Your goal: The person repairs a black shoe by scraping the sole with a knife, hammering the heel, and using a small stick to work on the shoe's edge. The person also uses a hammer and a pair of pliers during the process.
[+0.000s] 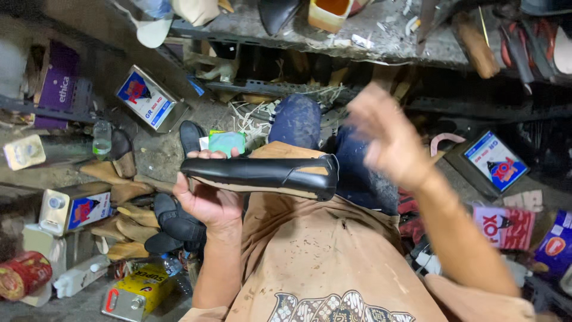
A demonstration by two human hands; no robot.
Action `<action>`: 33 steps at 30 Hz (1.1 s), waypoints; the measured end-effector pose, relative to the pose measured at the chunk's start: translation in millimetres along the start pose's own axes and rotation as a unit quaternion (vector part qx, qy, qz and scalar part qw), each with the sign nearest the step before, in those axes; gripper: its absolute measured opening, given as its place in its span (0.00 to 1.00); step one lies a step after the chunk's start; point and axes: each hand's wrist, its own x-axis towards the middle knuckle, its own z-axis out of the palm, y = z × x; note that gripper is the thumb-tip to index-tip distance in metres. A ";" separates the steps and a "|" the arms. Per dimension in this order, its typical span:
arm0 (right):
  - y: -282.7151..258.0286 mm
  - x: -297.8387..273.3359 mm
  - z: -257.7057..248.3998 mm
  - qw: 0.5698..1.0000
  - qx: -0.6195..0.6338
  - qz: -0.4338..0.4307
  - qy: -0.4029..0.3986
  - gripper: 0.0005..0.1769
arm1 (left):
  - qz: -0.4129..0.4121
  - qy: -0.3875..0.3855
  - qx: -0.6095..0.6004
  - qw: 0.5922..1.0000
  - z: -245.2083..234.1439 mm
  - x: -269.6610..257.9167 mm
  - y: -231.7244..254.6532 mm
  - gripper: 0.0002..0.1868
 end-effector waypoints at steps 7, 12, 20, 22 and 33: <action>-37.7 -52.8 79.0 0.982 0.143 0.103 0.071 0.54 | -0.018 0.087 0.071 0.993 44.4 -3.8 -45.1 0.24; -57.3 -37.1 87.1 0.995 0.030 -0.033 0.094 0.57 | -0.124 0.339 0.173 0.916 68.7 -23.3 -84.4 0.28; -46.3 -41.5 84.5 0.996 0.074 0.039 -0.016 0.56 | -0.197 0.194 -0.152 0.949 3.2 -0.7 -60.4 0.22; -31.1 -51.3 83.9 0.995 0.082 0.055 -0.025 0.51 | -0.191 0.183 -0.151 0.953 -3.0 -1.1 -54.2 0.23; -3.4 -84.1 79.8 0.930 0.301 0.207 0.044 0.30 | -0.247 0.313 0.247 0.883 47.7 -21.4 -70.5 0.38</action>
